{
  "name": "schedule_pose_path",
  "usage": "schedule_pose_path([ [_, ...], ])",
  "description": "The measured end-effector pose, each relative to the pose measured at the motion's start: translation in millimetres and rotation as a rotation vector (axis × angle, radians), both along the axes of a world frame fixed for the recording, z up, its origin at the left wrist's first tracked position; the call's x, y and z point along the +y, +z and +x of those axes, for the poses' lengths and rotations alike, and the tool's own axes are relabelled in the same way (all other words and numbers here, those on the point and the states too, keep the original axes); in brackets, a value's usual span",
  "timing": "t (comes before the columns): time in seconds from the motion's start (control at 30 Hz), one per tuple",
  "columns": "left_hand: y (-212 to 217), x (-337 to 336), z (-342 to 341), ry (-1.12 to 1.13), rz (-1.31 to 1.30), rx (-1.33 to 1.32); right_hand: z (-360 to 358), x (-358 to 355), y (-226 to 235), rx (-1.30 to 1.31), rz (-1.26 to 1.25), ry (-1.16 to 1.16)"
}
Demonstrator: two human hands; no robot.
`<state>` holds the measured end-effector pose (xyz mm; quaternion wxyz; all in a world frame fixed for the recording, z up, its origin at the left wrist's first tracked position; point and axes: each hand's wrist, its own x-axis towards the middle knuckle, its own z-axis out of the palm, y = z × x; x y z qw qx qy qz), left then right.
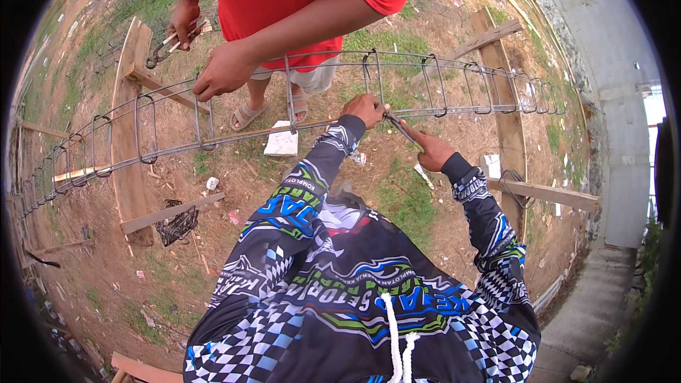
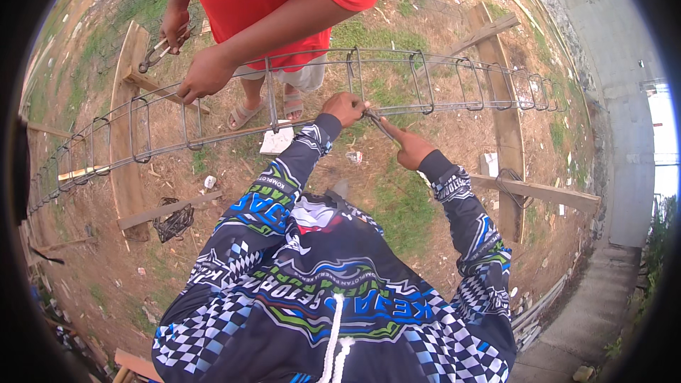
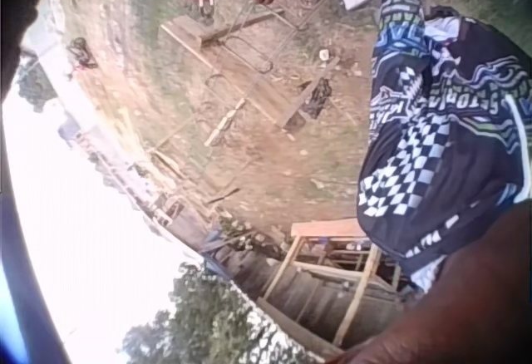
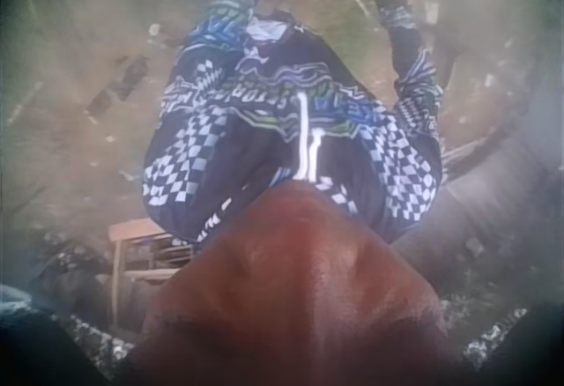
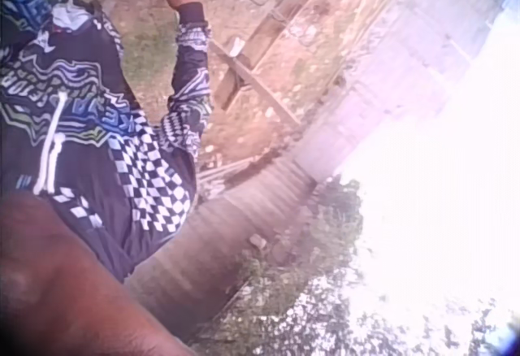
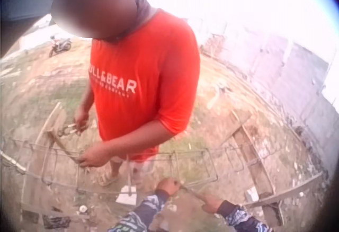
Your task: The person uses pliers to twist and secure wire ties on a metal wire mesh frame laid on wooden supports. A coworker assists by holding and adjusting the frame. The person repeatedly cuts and twists wire segments to fasten the mesh structure.
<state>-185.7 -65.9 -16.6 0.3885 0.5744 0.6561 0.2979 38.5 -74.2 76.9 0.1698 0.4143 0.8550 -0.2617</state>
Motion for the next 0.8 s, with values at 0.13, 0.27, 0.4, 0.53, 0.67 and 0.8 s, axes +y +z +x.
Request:
schedule_pose_path([
  [0.13, 3, -1, -1, -0.014, -0.013, 0.001, -21, -20, 12, -0.191, 0.209, 0.055],
  [0.27, 1, -1, 0, 0.003, 0.018, -0.006, -30, -28, 17, -0.292, 0.322, 0.072],
  [0.4, 2, -1, -3, -0.010, 0.014, 0.003, -14, -27, -12, -0.251, 0.373, -0.011],
  [0.53, 3, 0, -3, -0.011, 0.011, -0.003, 9, -21, -33, -0.023, 0.380, -0.042],
  [0.67, 5, -1, -3, 0.002, 0.003, -0.018, 21, -22, -94, 0.232, 0.425, -0.156],
  [0.8, -2, 0, 1, 0.016, 0.000, -0.012, 20, -30, -120, 0.365, 0.481, -0.222],
])
